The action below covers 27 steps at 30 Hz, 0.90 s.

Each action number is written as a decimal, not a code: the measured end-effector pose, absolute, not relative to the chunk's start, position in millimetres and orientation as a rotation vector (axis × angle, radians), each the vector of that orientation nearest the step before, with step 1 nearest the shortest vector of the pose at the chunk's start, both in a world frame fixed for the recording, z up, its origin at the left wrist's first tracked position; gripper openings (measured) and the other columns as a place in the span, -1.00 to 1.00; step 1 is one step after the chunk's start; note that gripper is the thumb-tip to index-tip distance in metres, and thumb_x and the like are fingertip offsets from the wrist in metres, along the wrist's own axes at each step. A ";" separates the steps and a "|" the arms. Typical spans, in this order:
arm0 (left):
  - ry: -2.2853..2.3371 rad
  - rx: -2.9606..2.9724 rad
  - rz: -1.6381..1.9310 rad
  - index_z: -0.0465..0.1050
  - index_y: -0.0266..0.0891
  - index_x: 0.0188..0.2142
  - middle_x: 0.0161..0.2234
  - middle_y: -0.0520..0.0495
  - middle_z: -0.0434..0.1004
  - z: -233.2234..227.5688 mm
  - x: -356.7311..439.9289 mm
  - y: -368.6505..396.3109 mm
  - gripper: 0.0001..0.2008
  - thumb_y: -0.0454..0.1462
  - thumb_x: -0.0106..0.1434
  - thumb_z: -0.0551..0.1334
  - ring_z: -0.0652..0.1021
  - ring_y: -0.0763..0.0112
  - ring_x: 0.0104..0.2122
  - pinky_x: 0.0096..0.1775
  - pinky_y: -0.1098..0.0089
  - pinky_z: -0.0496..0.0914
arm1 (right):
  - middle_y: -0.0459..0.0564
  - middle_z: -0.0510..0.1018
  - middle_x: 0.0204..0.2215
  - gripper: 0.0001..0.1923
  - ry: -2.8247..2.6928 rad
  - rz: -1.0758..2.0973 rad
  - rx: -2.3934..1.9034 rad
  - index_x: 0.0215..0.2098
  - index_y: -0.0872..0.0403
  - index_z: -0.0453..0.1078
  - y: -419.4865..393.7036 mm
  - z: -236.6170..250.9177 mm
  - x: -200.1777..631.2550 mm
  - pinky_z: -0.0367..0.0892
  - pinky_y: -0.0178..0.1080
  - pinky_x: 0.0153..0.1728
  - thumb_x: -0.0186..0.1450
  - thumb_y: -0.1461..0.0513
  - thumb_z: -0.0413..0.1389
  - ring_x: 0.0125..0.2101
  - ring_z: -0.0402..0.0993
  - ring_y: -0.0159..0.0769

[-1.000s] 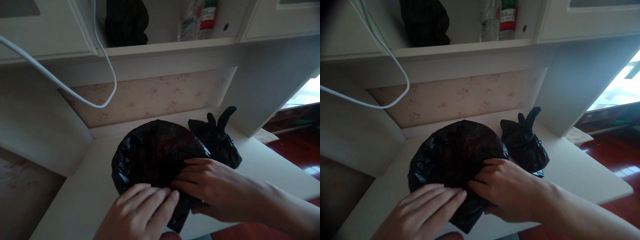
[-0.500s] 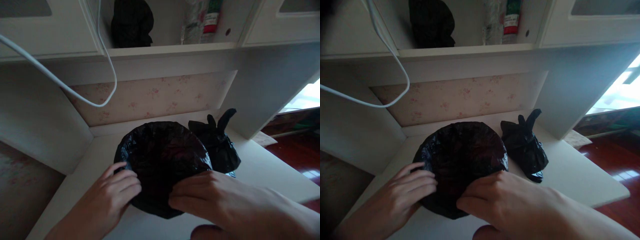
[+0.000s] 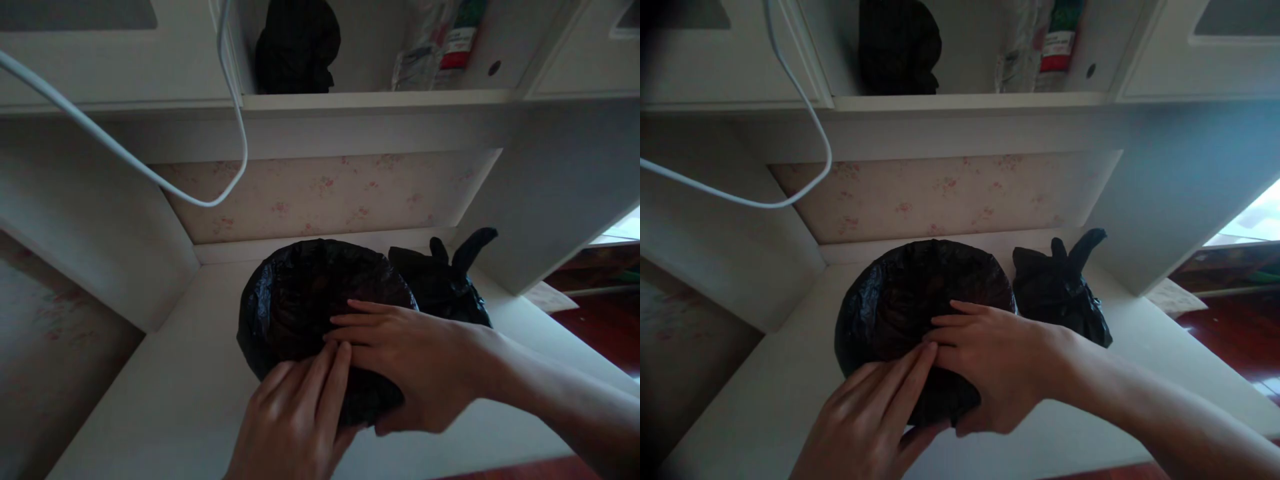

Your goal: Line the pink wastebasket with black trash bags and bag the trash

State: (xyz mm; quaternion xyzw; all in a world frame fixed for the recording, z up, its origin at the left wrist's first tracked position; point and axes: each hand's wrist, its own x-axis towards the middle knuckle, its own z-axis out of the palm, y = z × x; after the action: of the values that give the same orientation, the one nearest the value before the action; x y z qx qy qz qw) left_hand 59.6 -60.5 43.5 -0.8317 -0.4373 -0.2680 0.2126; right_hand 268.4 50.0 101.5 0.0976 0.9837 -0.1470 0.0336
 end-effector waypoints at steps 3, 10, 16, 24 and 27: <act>-1.305 -2.451 -0.635 0.49 -0.32 0.16 -0.29 0.00 0.71 38.5 53.9 -58.5 -0.61 -0.13 0.58 0.07 0.65 0.29 -0.39 -0.30 0.21 0.47 | 0.32 0.69 0.01 -0.29 2.872 -0.465 0.447 0.16 0.20 0.53 52.1 102.3 264.7 0.50 0.13 0.07 0.17 -0.03 0.41 0.02 0.66 0.19; -1.446 -2.771 -0.423 0.51 -0.12 -0.40 -0.45 0.15 0.61 56.9 19.8 -46.6 -0.78 -0.36 0.15 0.52 0.61 0.24 -0.41 -0.32 0.20 0.35 | 0.19 0.72 -0.43 -0.51 2.619 -0.313 0.574 -0.18 0.12 0.68 47.3 114.4 264.6 0.26 -0.12 -0.47 0.29 -0.13 0.25 -0.41 0.69 0.09; -1.489 -2.890 -0.193 0.63 -0.04 -0.24 -0.19 0.12 0.70 79.9 -24.3 -36.1 -0.87 -0.31 0.25 0.48 0.65 0.28 -0.11 -0.04 0.24 0.41 | 0.23 0.68 0.09 -0.31 2.793 -0.579 0.457 0.26 0.11 0.51 37.6 115.6 280.3 0.48 0.05 0.05 0.29 -0.08 0.33 0.09 0.62 0.16; -1.256 -2.880 -0.364 0.47 -0.29 0.24 0.08 -0.17 0.69 78.3 36.4 -59.6 -0.20 0.19 0.20 0.44 0.66 0.06 0.02 0.12 0.12 0.51 | 0.40 0.08 0.50 0.14 2.889 -0.513 0.362 0.52 0.14 0.13 57.0 104.4 273.5 -0.57 0.48 0.41 0.15 -0.15 0.39 0.52 -0.23 0.40; -1.464 -2.877 -0.286 0.47 -0.34 0.21 0.05 -0.22 0.69 67.5 58.2 -55.3 -0.23 0.10 0.18 0.50 0.68 -0.02 -0.03 0.00 0.04 0.59 | 0.43 0.30 0.41 0.09 2.717 -0.559 0.397 0.41 0.14 0.33 65.5 104.1 257.4 -0.28 0.51 0.40 0.07 -0.20 0.40 0.44 0.10 0.47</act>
State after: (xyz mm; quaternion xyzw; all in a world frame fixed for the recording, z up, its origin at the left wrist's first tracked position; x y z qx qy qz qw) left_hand 58.2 -55.3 67.5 -0.8867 -0.4511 -0.0882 -0.0497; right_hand 257.4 65.5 104.1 0.1396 0.9556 -0.1967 0.1691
